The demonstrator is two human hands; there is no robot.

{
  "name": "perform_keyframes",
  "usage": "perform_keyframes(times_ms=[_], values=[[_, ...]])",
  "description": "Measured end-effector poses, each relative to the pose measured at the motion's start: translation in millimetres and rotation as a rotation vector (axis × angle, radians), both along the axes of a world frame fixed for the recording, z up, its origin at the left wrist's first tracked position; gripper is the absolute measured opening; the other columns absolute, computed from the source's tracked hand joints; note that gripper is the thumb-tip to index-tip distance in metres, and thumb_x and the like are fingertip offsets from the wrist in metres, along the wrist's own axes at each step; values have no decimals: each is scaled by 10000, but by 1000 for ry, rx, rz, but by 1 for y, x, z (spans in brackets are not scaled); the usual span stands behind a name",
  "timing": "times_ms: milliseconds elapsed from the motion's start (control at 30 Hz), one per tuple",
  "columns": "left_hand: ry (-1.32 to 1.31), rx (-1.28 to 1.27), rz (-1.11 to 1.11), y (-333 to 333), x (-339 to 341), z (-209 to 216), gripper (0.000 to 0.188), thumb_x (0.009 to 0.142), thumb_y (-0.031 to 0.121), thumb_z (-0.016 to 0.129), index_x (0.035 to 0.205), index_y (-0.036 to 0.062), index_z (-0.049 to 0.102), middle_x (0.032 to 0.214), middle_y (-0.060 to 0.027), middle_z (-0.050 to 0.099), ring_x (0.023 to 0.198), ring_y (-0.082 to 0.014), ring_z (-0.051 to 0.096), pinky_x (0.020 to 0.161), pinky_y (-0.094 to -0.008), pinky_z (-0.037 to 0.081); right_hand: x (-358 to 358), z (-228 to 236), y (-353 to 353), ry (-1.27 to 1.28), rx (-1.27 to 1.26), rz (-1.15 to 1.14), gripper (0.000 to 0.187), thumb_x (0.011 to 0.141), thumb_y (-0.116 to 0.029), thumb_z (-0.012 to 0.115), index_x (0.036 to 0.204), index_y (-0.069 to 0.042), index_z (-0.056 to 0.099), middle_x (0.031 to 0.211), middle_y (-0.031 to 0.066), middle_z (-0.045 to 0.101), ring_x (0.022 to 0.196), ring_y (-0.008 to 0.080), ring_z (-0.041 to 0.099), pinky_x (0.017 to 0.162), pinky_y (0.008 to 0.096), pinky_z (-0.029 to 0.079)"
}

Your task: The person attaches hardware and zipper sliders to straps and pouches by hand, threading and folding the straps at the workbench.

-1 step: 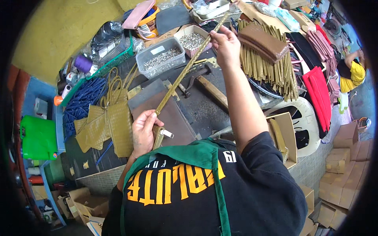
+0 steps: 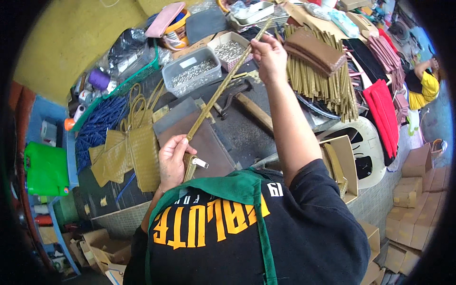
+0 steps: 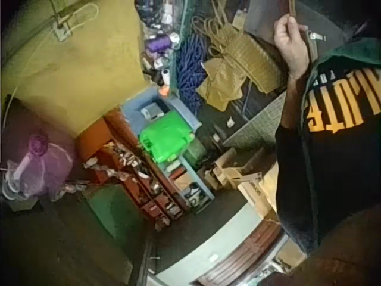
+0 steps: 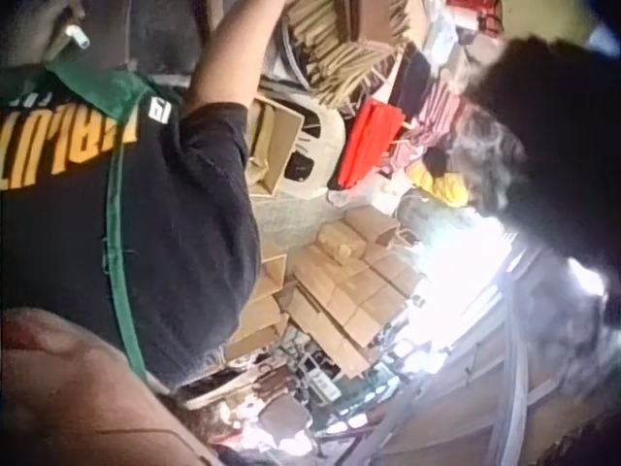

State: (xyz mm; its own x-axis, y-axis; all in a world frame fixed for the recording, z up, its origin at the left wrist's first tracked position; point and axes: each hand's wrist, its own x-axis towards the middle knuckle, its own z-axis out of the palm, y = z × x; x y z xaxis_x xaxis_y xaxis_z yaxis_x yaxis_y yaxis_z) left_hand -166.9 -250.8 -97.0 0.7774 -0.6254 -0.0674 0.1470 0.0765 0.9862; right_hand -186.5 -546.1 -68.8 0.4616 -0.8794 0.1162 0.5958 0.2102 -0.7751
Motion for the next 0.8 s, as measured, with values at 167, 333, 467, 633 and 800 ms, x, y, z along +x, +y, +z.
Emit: perform_keyframes(times_ms=[167,333,467,633,800], values=[[-373,179,-46,-2,6,0,66,788,-2,487,792,-57,523,767,-43,463,572,-104,553,506,-179,427,-12,-53,-24,67,85,73,179,671,55,584,820,16,494,622,49,513,450,81,428,395,167,320],[-742,405,119,12,36,-19,27,692,10,507,689,-9,525,656,-86,494,596,-178,499,539,-273,393,-34,-101,-6,79,348,143,147,686,5,602,704,-51,466,613,42,527,480,112,493,401,200,345],[-817,471,153,11,38,-11,53,712,20,477,675,-3,508,657,-110,485,589,-211,491,544,-294,390,-56,-111,7,95,383,86,129,701,-34,605,709,-69,480,632,33,541,517,111,529,425,188,369],[-791,490,152,9,37,-10,61,720,14,460,681,-15,497,660,-106,480,585,-201,483,539,-286,380,-66,-108,8,98,403,70,122,704,-53,612,701,-80,493,635,17,547,535,104,535,441,183,382],[-819,482,144,9,36,-12,56,723,14,461,688,-14,493,669,-102,478,587,-190,474,540,-279,376,-67,-104,7,66,390,74,119,704,-51,616,697,-81,501,636,14,555,545,101,543,452,181,400]])
